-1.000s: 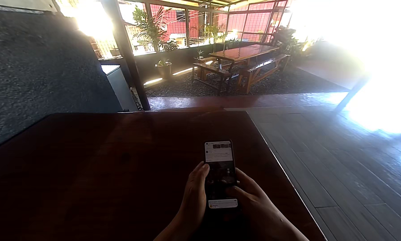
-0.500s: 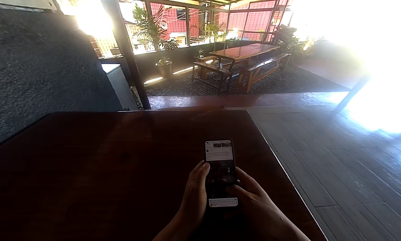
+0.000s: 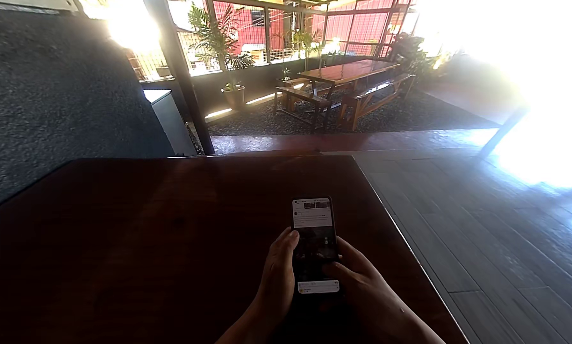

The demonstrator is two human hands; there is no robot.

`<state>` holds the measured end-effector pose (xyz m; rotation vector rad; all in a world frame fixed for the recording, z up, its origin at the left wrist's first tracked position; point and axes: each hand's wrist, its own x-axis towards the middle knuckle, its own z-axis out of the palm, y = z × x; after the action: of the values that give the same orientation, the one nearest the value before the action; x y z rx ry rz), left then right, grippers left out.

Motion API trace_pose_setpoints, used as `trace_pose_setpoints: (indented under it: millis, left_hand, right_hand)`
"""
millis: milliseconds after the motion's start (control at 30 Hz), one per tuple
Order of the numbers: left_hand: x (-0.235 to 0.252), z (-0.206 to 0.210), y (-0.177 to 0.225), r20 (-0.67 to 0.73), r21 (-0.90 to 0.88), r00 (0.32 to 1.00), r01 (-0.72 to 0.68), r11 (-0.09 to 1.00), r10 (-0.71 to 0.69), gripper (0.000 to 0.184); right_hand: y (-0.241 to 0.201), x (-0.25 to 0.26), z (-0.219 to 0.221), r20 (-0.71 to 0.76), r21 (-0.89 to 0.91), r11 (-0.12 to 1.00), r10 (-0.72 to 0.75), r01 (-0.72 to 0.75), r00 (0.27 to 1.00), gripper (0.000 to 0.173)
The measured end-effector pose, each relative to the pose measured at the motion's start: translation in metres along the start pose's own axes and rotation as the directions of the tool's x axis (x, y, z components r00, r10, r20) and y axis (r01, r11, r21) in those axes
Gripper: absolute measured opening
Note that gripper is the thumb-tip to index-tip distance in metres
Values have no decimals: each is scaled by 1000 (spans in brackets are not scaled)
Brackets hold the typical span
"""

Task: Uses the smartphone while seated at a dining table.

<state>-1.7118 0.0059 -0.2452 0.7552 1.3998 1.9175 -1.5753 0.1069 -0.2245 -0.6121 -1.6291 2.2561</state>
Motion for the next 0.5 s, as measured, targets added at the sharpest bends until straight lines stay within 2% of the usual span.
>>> trace_pose_setpoints:
  millis: [500]
  left_hand:
    - [0, -1, -1, -16, 20, 1000, 26, 999, -26, 48]
  right_hand:
    - [-1, 0, 0, 3, -17, 1000, -3, 3, 1000, 40]
